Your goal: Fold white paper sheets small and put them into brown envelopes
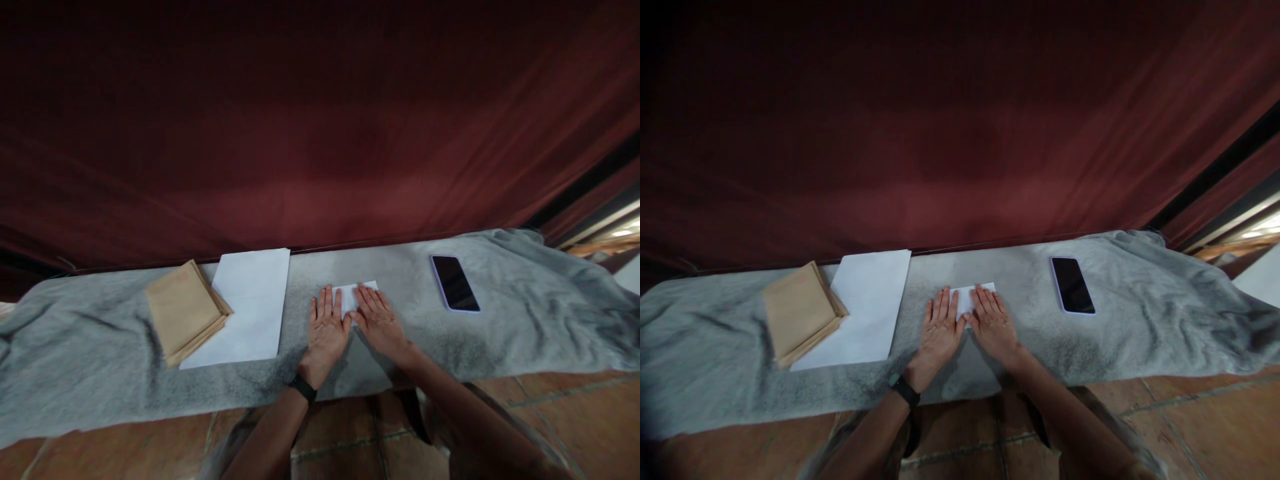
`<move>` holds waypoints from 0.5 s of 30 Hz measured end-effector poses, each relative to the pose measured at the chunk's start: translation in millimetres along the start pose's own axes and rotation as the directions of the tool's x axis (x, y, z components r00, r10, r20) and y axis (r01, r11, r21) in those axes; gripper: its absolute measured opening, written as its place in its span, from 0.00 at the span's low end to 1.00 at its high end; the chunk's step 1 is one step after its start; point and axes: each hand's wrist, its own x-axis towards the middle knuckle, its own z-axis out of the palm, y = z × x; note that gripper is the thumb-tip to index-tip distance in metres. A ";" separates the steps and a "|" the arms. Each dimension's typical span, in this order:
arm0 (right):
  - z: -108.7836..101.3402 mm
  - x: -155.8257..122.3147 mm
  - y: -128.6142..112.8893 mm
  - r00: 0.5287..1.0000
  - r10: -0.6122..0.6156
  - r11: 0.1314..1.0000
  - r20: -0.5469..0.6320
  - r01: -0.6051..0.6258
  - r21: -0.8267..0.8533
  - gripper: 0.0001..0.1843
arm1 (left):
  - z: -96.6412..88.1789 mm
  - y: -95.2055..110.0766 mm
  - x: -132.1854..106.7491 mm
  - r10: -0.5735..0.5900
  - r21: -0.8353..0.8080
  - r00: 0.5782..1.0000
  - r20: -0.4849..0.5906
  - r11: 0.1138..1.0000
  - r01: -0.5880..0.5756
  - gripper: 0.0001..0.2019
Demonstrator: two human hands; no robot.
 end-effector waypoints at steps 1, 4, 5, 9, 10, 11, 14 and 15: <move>-0.6 0.0 1.7 1.000 0.007 1.000 0.000 -0.007 -0.011 0.32 | -0.4 -0.8 -0.1 -0.005 -0.001 1.000 -0.003 1.000 0.005 0.30; -1.9 -0.6 6.7 1.000 0.019 0.999 -0.004 -0.019 -0.029 0.32 | -2.0 -3.7 -0.2 -0.021 -0.003 1.000 -0.008 1.000 0.021 0.31; -2.1 -1.0 8.4 1.000 0.021 0.999 -0.006 -0.021 -0.032 0.32 | -2.4 -4.8 -0.3 -0.025 -0.002 1.000 -0.008 1.000 0.025 0.31; -2.8 -3.7 14.7 0.999 0.044 0.998 -0.024 -0.045 -0.051 0.33 | -3.0 -10.0 -1.2 -0.037 0.011 0.999 -0.014 0.999 0.037 0.31; -3.1 -4.4 16.1 0.998 0.049 0.997 -0.029 -0.051 -0.057 0.33 | -3.1 -11.2 -1.5 -0.043 0.015 0.999 -0.017 0.999 0.043 0.31; -3.3 -5.1 17.5 0.998 0.053 0.996 -0.034 -0.055 -0.063 0.33 | -3.3 -12.3 -1.8 -0.046 0.020 0.999 -0.019 0.999 0.047 0.31; -3.8 -6.9 21.6 0.997 0.055 0.996 -0.046 -0.059 -0.074 0.34 | -4.0 -14.9 -2.9 -0.048 0.029 0.999 -0.020 0.998 0.049 0.31; -3.8 -7.4 23.0 0.997 0.055 0.995 -0.048 -0.058 -0.077 0.34 | -4.1 -15.7 -3.2 -0.047 0.030 0.999 -0.020 0.998 0.047 0.31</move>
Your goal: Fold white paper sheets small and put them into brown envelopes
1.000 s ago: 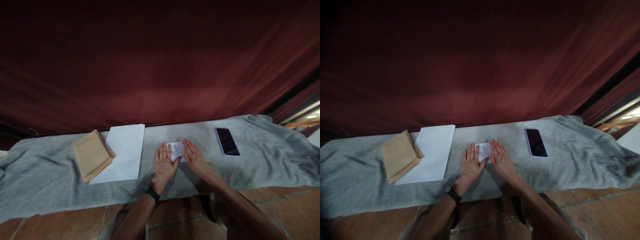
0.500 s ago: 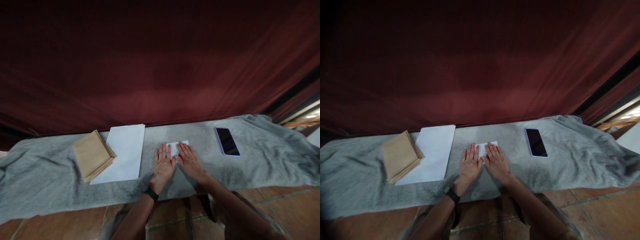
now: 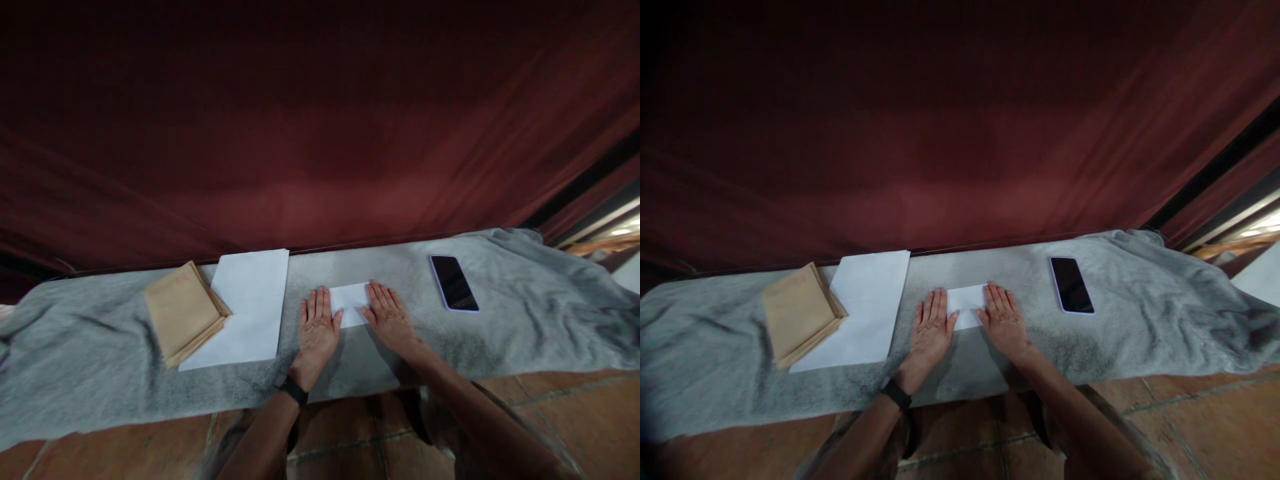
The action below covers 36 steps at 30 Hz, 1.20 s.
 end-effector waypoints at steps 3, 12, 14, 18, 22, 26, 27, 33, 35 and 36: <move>0.5 -1.6 4.2 1.000 0.002 1.000 -0.004 -0.002 -0.009 0.33 | 0.6 -2.2 -0.8 -0.004 0.007 1.000 0.000 1.000 0.004 0.30; 0.1 -4.7 14.5 1.000 0.022 1.000 -0.008 -0.022 -0.013 0.34 | -0.6 -8.1 -3.2 -0.021 0.013 1.000 0.003 1.000 0.021 0.29; 0.1 -4.9 15.7 1.000 0.028 1.000 -0.009 -0.028 -0.009 0.33 | -1.9 -9.6 -3.8 -0.027 0.013 1.000 0.009 1.000 0.027 0.28; -0.3 -5.2 17.0 0.999 0.033 0.999 0.004 -0.033 0.003 0.32 | -3.1 -12.0 -3.5 -0.062 -0.003 0.998 -0.013 0.998 0.062 0.29; -3.4 -1.9 15.0 0.998 0.064 0.998 0.021 -0.064 0.021 0.31 | -5.0 -5.2 -1.8 -0.032 -0.061 0.997 -0.064 0.998 0.028 0.30; -9.5 7.6 3.8 0.996 0.090 0.992 0.016 -0.091 0.093 0.32 | -6.5 14.7 -0.3 0.091 -0.109 0.994 -0.057 0.989 -0.097 0.30; -10.8 10.4 -1.0 0.997 0.072 0.990 0.018 -0.074 0.124 0.32 | -5.9 20.2 0.0 0.116 -0.113 0.992 -0.051 0.986 -0.121 0.29; -8.0 22.6 -33.0 0.995 -0.032 0.962 0.092 0.005 0.273 0.31 | 7.2 38.3 2.2 0.208 -0.093 0.978 0.001 0.974 -0.207 0.30; -3.9 23.4 -37.7 0.994 -0.036 0.964 0.106 0.006 0.267 0.31 | 11.2 37.8 3.3 0.197 -0.078 0.980 0.017 0.978 -0.195 0.31; -1.9 23.2 -38.2 0.994 -0.033 0.968 0.102 0.007 0.252 0.31 | 12.4 36.9 4.0 0.185 -0.073 0.983 0.021 0.980 -0.183 0.30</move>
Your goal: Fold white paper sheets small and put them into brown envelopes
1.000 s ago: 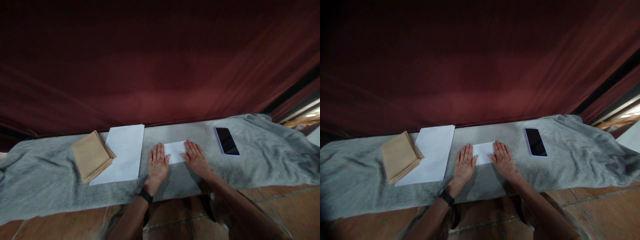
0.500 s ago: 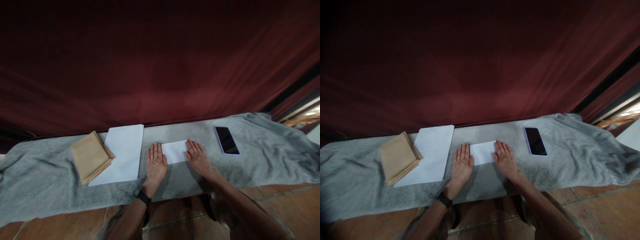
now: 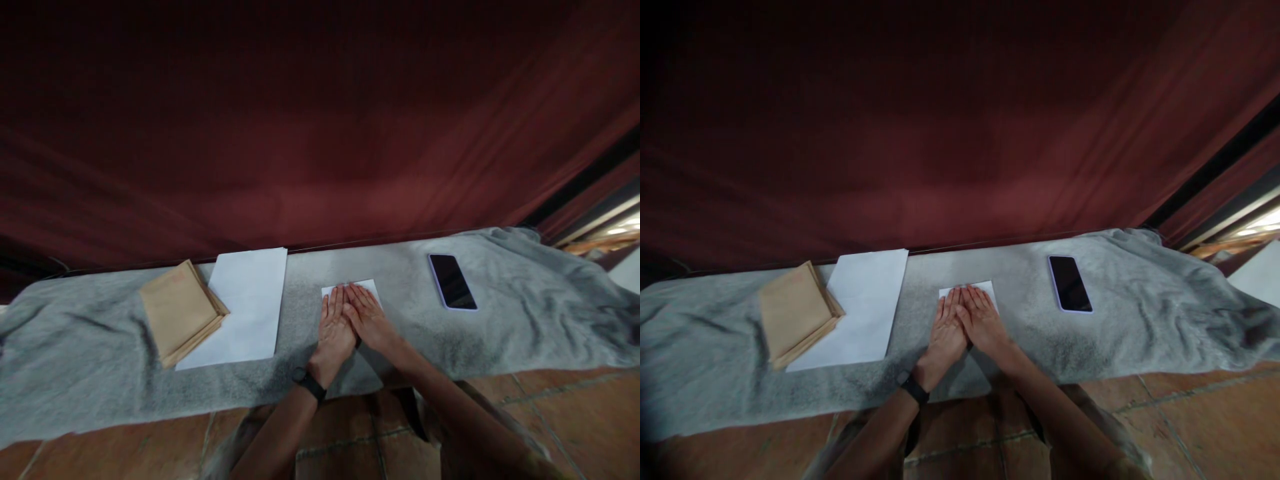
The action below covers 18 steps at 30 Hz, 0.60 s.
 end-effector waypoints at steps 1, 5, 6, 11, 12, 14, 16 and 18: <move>1.6 -0.5 1.0 1.000 0.000 1.000 -0.011 0.000 -0.021 0.31 | 0.5 -1.3 0.5 -0.014 0.002 1.000 0.000 1.000 0.014 0.30; 3.2 -5.3 9.8 0.999 -0.022 0.991 -0.039 0.016 -0.131 0.30 | -2.3 -7.4 1.8 -0.066 0.005 0.998 -0.011 0.998 0.066 0.28; 2.8 -6.6 11.9 0.999 -0.020 0.988 -0.038 0.014 -0.154 0.30 | -3.5 -8.9 1.8 -0.078 0.008 0.997 -0.016 0.997 0.078 0.28; 1.2 -11.0 19.8 0.998 0.013 0.977 -0.067 -0.026 -0.211 0.31 | -7.2 -16.6 -0.5 -0.107 0.017 0.994 -0.031 0.994 0.108 0.28; 0.9 -11.5 21.4 0.997 0.013 0.976 -0.078 -0.029 -0.215 0.32 | -7.6 -18.0 -1.2 -0.113 0.016 0.993 -0.036 0.993 0.114 0.29; 0.1 -12.5 25.3 0.995 0.015 0.974 -0.096 -0.036 -0.223 0.32 | -8.6 -20.4 -2.9 -0.126 0.016 0.991 -0.043 0.992 0.127 0.29; -0.9 -13.5 29.6 0.994 0.021 0.971 -0.108 -0.046 -0.234 0.32 | -10.0 -22.6 -4.5 -0.132 0.020 0.990 -0.042 0.991 0.133 0.29; -2.2 -14.6 34.0 0.994 0.022 0.968 -0.111 -0.049 -0.247 0.32 | -11.5 -24.5 -5.8 -0.130 0.029 0.991 -0.031 0.991 0.131 0.30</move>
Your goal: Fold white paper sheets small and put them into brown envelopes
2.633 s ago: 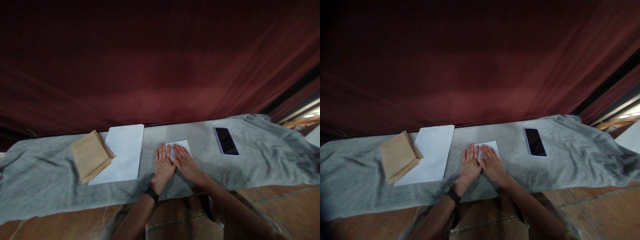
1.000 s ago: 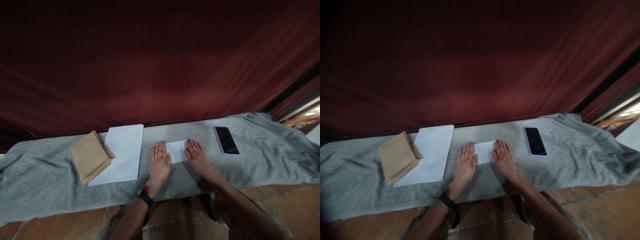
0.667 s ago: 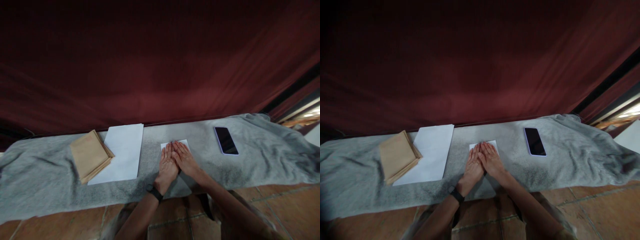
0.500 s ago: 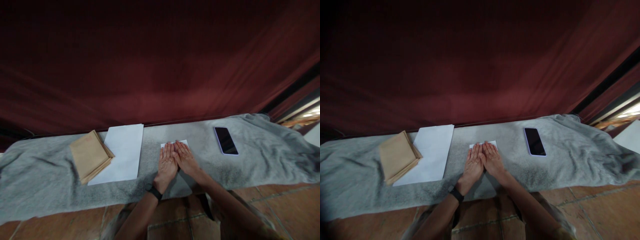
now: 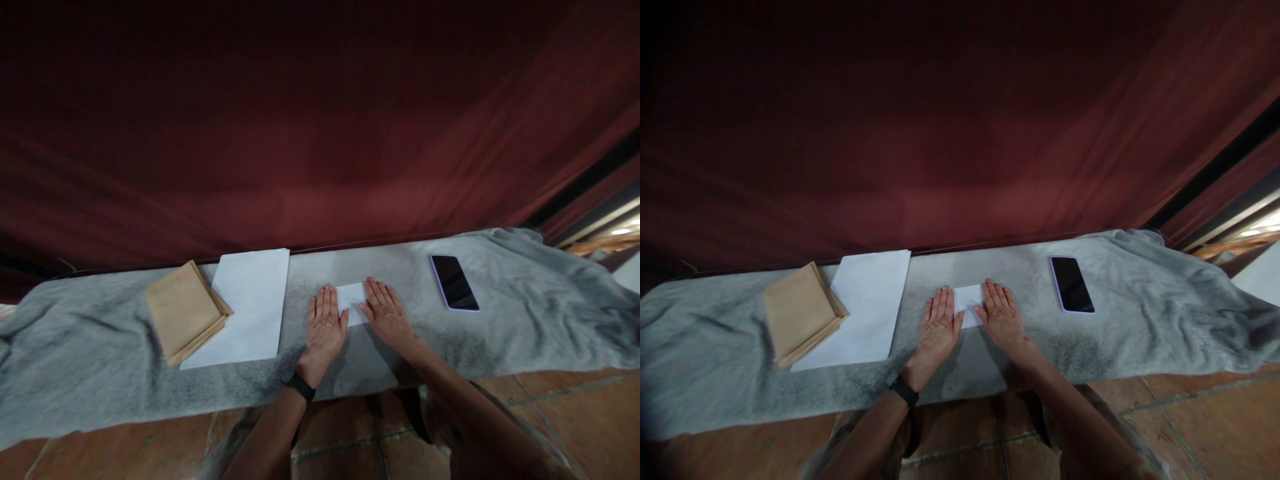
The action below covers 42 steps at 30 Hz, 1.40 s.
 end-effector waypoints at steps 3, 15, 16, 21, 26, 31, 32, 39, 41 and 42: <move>-1.0 -1.4 6.9 1.000 0.001 1.000 0.007 -0.001 -0.014 0.32 | -1.6 -3.5 -0.4 0.001 0.008 1.000 0.021 1.000 -0.001 0.32; -14.0 8.1 56.9 0.971 -0.084 0.986 0.225 0.048 0.160 0.28 | -28.1 -25.4 -1.8 0.299 -0.106 0.945 0.133 0.952 -0.287 0.26; -15.0 9.0 59.5 0.968 -0.097 0.983 0.230 0.057 0.176 0.28 | -31.4 -24.5 -1.7 0.310 -0.102 0.940 0.140 0.949 -0.298 0.24; -18.6 10.7 63.6 0.962 -0.132 0.973 0.239 0.080 0.214 0.29 | -44.0 -16.3 -0.4 0.357 -0.094 0.916 0.181 0.934 -0.345 0.21; -17.2 10.0 68.3 0.958 -0.138 0.959 0.252 0.065 0.276 0.28 | -44.6 -15.8 1.1 0.342 -0.162 0.933 0.115 0.933 -0.322 0.22; -26.2 15.6 67.9 0.972 -0.128 0.900 0.198 0.030 0.435 0.27 | -45.8 -24.4 9.4 0.227 -0.402 0.963 -0.147 0.876 -0.268 0.11; -30.7 17.8 65.6 0.975 -0.131 0.878 0.177 0.031 0.478 0.25 | -47.7 -25.4 10.8 0.178 -0.463 0.965 -0.194 0.850 -0.250 0.10; -47.7 26.9 40.8 0.939 0.020 0.541 0.343 -0.298 0.786 0.21 | -60.3 -24.6 19.0 -0.313 -0.830 0.943 -0.112 0.551 0.085 0.10; -41.4 26.7 35.3 0.910 0.103 0.442 0.401 -0.403 0.801 0.22 | -55.2 -24.3 22.3 -0.376 -0.891 0.926 -0.018 0.427 0.156 0.16; -37.8 26.5 33.2 0.893 0.139 0.404 0.427 -0.445 0.799 0.22 | -50.7 -24.5 23.7 -0.386 -0.914 0.922 0.030 0.363 0.182 0.19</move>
